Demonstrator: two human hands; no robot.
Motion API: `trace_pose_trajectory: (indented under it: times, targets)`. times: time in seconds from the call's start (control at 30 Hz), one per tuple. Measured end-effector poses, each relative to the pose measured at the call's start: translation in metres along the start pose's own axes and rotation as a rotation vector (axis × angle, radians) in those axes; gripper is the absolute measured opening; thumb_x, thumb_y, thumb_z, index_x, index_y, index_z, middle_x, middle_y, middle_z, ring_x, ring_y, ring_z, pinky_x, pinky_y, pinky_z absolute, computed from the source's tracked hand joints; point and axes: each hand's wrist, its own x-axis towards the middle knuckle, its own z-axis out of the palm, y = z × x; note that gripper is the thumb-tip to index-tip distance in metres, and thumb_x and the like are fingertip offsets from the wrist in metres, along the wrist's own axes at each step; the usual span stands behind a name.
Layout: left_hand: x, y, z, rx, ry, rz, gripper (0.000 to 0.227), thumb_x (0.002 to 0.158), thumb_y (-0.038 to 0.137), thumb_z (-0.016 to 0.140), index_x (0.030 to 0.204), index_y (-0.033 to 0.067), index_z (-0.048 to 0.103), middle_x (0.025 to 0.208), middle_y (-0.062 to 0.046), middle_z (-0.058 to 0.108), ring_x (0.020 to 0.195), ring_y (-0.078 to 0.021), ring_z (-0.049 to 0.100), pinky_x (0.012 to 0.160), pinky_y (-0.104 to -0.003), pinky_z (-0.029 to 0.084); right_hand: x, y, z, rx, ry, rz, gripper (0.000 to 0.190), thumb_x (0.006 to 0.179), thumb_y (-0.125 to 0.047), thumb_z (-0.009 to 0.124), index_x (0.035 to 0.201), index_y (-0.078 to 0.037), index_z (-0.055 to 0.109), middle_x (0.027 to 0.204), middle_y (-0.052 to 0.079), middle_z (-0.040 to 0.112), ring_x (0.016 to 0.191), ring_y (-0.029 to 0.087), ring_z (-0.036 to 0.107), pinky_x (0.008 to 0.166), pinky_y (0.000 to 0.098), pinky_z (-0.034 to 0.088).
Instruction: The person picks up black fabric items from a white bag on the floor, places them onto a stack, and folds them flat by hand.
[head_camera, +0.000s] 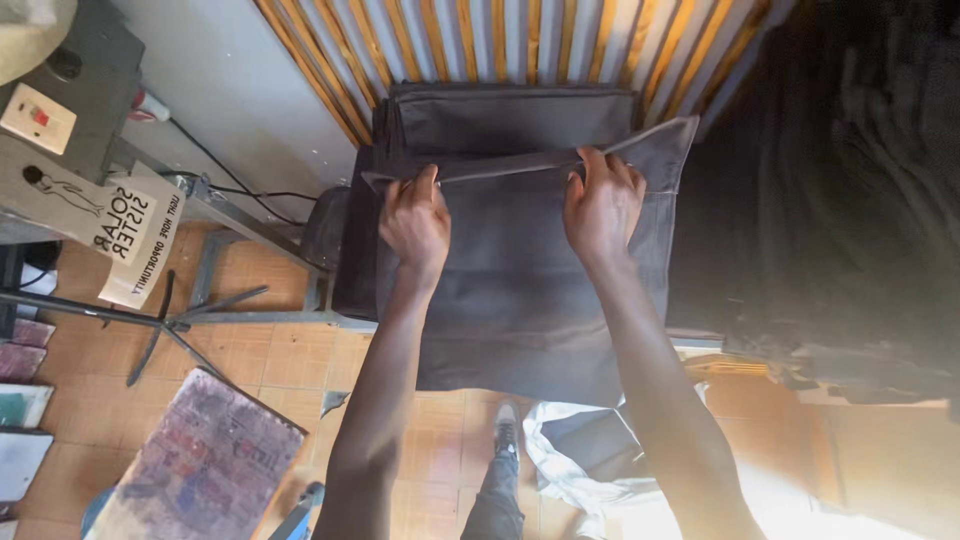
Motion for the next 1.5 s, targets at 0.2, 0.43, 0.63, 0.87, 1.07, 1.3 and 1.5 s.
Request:
trace_pose_trajectory:
  times: [0.2,0.43,0.63,0.87,1.07,1.3,1.5]
  targets:
    - [0.032,-0.031,0.06,-0.059,-0.052,-0.069,0.019,0.076,0.01,0.071,0.092,0.0194,0.072,0.063,0.003,0.061,0.078,-0.0202,0.065,0.057,-0.033,0.055,0.025,-0.001,0.081,-0.079,-0.119,0.082,0.047,0.08,-0.01,0.074,0.123,-0.008,0.055,0.111,0.015,0.069,0.121,0.028,0.051,0.102,0.0579,0.026]
    - [0.004,-0.042,0.151,-0.068,-0.472,-0.009,0.07,0.076,0.012,0.073,0.137,0.002,0.04,0.124,-0.019,0.057,0.132,-0.0459,0.034,0.09,-0.052,0.049,0.039,0.029,0.142,0.004,-0.351,0.3,0.067,0.084,-0.01,0.069,0.141,-0.004,0.034,0.136,0.023,0.051,0.136,0.037,0.033,0.106,0.0663,0.01]
    - [0.009,-0.063,0.191,-0.108,-0.821,-0.043,0.103,0.082,0.031,0.075,0.152,0.001,0.006,0.156,-0.027,0.003,0.144,-0.0482,0.003,0.112,-0.065,0.013,0.049,0.046,0.159,-0.131,-0.43,0.347,0.084,0.091,-0.034,0.071,0.15,-0.002,0.021,0.156,0.023,0.017,0.143,0.042,0.01,0.108,0.0696,0.004]
    - [0.02,-0.082,0.228,-0.067,-0.786,0.036,0.092,0.085,0.046,0.067,0.151,0.002,0.022,0.156,-0.024,0.008,0.145,-0.0428,0.007,0.115,-0.06,0.006,0.054,0.078,0.185,-0.235,-0.326,0.199,0.068,0.102,-0.052,0.045,0.148,-0.002,0.034,0.154,0.024,0.019,0.142,0.043,0.014,0.106,0.0697,0.007]
    - [0.027,-0.091,0.265,-0.095,-0.711,0.085,0.085,0.092,0.059,0.052,0.148,0.0011,0.028,0.154,-0.029,0.011,0.143,-0.0454,0.008,0.111,-0.064,0.003,0.042,0.093,0.219,-0.264,-0.294,0.248,0.072,0.103,-0.056,0.04,0.152,-0.006,0.027,0.158,0.019,0.01,0.143,0.039,0.0,0.106,0.0681,-0.001]
    - [0.025,-0.092,0.297,0.035,-0.511,0.178,0.088,0.088,0.069,0.048,0.146,0.0033,0.035,0.152,-0.027,0.019,0.142,-0.0431,0.017,0.11,-0.062,0.012,0.048,0.112,0.241,-0.351,-0.26,0.15,0.076,0.099,-0.06,0.037,0.148,-0.002,0.033,0.152,0.025,0.023,0.141,0.043,0.014,0.103,0.0678,0.01]
    - [0.018,-0.094,0.317,0.119,-0.433,0.217,0.085,0.088,0.071,0.034,0.142,0.0059,0.042,0.149,-0.026,0.03,0.139,-0.0405,0.027,0.109,-0.06,0.018,0.047,0.116,0.261,-0.336,-0.225,0.16,0.078,0.099,-0.061,0.031,0.146,0.0,0.036,0.152,0.027,0.024,0.141,0.045,0.013,0.103,0.0691,0.01]
